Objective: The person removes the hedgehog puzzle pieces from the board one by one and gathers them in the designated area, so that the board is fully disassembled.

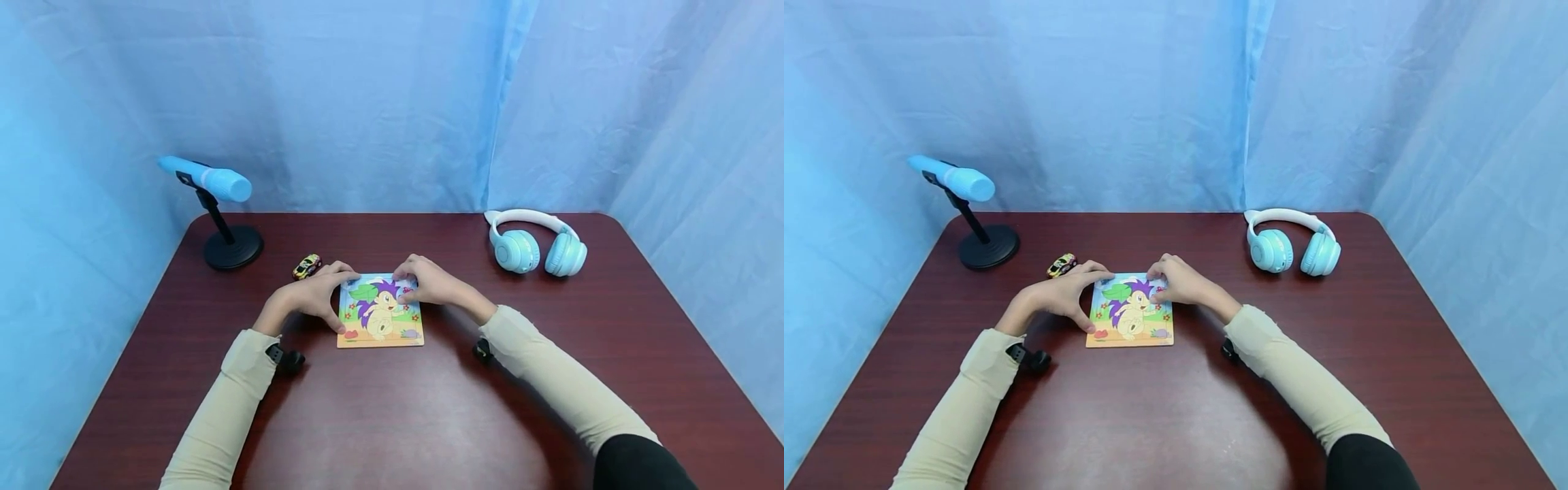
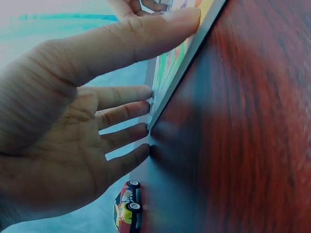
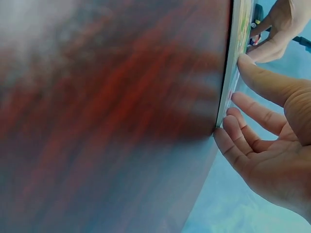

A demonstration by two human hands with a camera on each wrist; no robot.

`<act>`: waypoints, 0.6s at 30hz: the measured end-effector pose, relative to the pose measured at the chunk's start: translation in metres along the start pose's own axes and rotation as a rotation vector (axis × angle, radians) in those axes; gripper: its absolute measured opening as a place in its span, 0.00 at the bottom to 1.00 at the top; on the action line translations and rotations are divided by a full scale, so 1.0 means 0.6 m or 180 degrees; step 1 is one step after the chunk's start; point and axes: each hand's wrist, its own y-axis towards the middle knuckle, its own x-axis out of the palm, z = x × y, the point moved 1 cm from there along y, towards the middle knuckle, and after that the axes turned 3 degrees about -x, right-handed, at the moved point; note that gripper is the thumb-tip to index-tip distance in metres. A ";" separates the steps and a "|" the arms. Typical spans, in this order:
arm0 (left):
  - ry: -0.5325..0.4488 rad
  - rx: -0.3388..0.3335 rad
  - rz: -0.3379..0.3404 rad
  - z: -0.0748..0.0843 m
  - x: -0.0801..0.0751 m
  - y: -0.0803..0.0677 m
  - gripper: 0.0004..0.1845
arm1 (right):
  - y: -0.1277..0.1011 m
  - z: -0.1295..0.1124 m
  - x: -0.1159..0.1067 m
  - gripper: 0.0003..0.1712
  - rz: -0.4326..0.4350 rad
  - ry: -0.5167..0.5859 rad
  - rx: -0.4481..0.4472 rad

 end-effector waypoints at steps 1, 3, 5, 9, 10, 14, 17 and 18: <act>0.0002 0.0011 0.0003 -0.001 0.000 0.000 0.56 | 0.001 0.000 -0.002 0.24 -0.0014 0.0005 -0.0012; -0.0001 0.0019 0.0002 -0.003 -0.001 0.001 0.57 | 0.004 0.001 -0.006 0.23 -0.0044 0.0003 -0.0031; 0.0007 0.0042 0.0005 -0.004 0.000 0.002 0.57 | 0.004 0.002 -0.010 0.23 -0.0086 0.0001 -0.0028; 0.0003 0.0069 0.0020 -0.005 0.002 0.004 0.57 | 0.007 0.002 -0.017 0.21 -0.0171 -0.0009 -0.0013; 0.0003 0.0068 0.0023 -0.005 0.002 0.004 0.56 | 0.007 0.001 -0.018 0.20 -0.0185 -0.0007 -0.0012; -0.0014 0.0041 0.0018 -0.005 0.001 0.003 0.56 | 0.011 -0.001 -0.020 0.19 -0.0209 -0.0017 0.0002; -0.0022 0.0013 0.0008 -0.004 0.000 0.001 0.56 | 0.014 -0.003 -0.019 0.18 -0.0218 -0.0057 0.0029; -0.0022 0.0005 0.0006 -0.004 0.000 0.001 0.56 | 0.015 -0.003 -0.018 0.18 -0.0218 -0.0077 0.0031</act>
